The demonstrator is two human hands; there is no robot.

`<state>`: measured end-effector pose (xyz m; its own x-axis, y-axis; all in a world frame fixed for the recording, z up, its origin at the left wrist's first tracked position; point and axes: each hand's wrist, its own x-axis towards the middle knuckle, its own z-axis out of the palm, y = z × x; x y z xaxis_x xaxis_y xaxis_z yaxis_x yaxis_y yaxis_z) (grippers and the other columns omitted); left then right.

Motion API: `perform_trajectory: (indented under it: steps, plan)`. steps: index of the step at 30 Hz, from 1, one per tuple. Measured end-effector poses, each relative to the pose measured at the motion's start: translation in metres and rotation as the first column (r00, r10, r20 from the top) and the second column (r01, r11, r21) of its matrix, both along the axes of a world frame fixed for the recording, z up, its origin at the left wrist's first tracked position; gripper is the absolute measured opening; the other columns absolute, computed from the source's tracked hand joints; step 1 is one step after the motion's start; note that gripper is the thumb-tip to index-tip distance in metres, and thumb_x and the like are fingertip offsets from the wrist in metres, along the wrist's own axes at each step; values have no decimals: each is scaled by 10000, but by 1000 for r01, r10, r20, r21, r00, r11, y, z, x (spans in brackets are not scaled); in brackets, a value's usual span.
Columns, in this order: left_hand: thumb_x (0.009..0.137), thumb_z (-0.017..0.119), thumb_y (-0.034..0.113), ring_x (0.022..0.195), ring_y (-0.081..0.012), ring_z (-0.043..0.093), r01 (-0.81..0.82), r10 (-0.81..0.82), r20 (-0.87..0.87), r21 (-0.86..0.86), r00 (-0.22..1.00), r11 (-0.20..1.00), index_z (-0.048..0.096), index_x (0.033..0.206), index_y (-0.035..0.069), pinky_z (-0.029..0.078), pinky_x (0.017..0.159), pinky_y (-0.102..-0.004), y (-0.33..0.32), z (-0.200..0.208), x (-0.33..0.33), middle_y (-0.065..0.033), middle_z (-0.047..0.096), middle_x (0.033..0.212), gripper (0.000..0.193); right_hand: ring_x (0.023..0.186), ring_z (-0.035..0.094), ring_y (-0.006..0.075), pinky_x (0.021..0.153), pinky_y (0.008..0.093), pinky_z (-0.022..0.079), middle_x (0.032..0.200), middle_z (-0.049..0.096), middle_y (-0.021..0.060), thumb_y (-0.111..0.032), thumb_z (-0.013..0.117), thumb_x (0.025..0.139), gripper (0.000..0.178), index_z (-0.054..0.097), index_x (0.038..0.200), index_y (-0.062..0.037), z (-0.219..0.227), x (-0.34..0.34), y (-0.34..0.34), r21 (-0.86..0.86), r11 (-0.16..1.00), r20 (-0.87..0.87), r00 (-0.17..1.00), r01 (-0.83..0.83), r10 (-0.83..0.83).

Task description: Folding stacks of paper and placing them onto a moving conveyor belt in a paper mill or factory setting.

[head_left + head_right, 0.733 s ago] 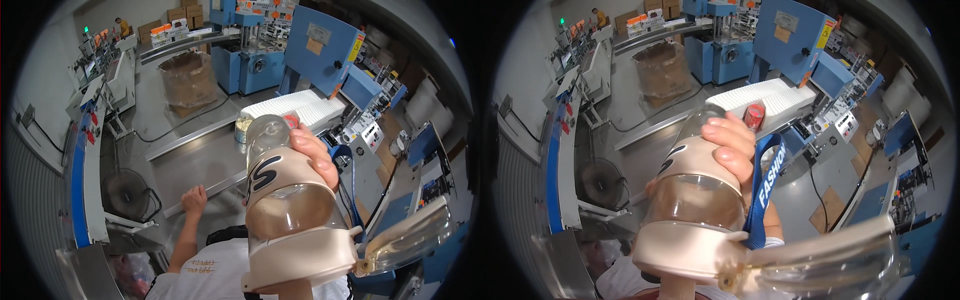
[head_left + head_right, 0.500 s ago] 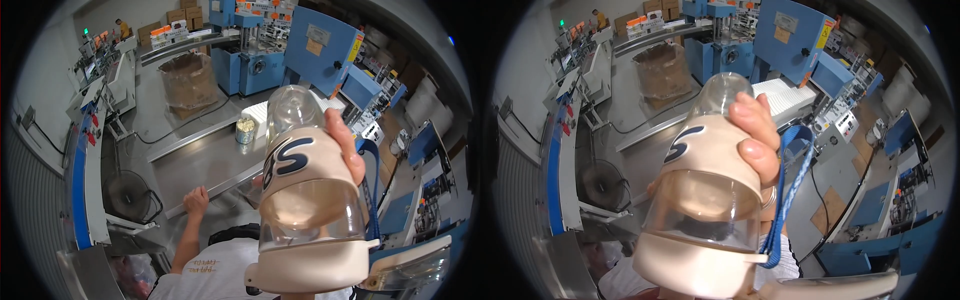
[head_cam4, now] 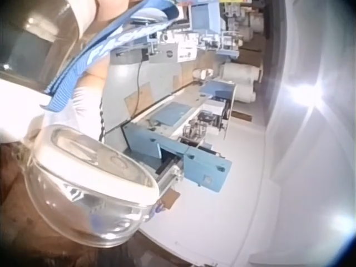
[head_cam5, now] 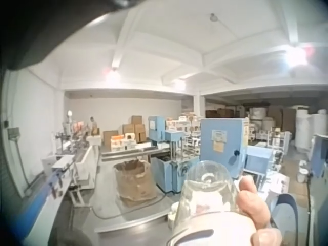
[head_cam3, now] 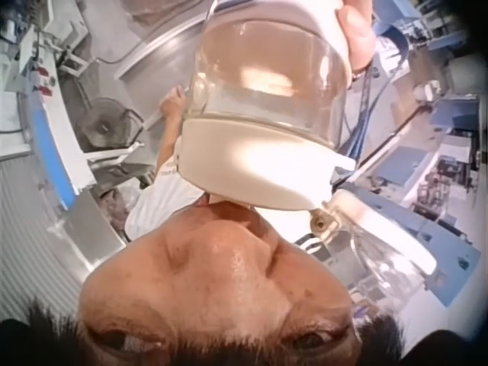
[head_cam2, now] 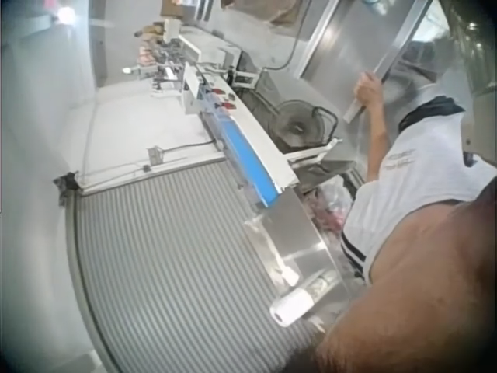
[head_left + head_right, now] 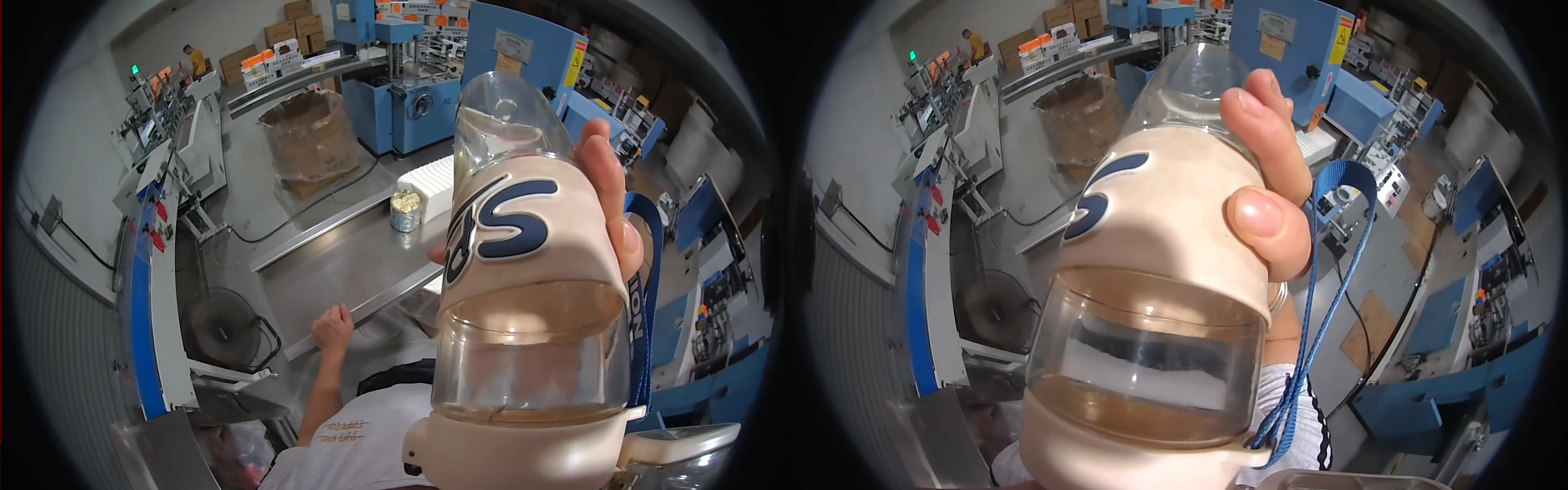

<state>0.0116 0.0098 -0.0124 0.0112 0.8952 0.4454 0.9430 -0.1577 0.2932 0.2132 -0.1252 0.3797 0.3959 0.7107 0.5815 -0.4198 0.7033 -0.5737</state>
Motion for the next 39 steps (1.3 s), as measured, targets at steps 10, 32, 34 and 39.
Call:
perform_trajectory:
  steps: [10, 32, 34, 39]
  plan:
    - [914, 515, 280, 625, -337, 616, -56, 56, -3, -9, 998, 998, 563, 661, 91, 454, 591, -464, -7, 3, -17, -112, 636, 678, 319, 866, 628, 403, 623, 594, 587, 1186, 533, 173, -485, 501, 891, 597, 455, 1362, -122, 6, -15, 5, -121, 992, -49, 998, -43, 38]
    - [909, 510, 265, 631, -331, 618, -20, 20, -1, -9, 1000, 1000, 604, 694, 84, 455, 594, -461, -10, 11, -11, -115, 635, 685, 296, 1100, 586, 261, 898, 425, 530, 1274, 532, 119, -103, 837, 678, 737, 458, 1306, -30, -161, 46, 46, -216, 975, 519, 853, 61, 62]
    - [910, 517, 255, 629, -340, 619, -17, 17, -5, -10, 1000, 1000, 607, 699, 81, 464, 589, -462, -10, 14, -9, -123, 644, 696, 288, 1106, 566, 209, 946, 334, 456, 1196, 575, 143, -169, 891, 600, 903, 386, 1314, 60, -157, 40, 48, -382, 882, 675, 735, 275, 63]
    - [908, 531, 245, 624, -346, 620, -17, 17, 12, -13, 1000, 1000, 610, 711, 79, 474, 589, -465, -9, 12, -12, -135, 645, 698, 269, 1157, 541, 208, 984, 337, 422, 1252, 559, 136, -156, 859, 621, 887, 392, 1356, 16, -194, 33, 33, -531, 845, 573, 762, 66, 300]
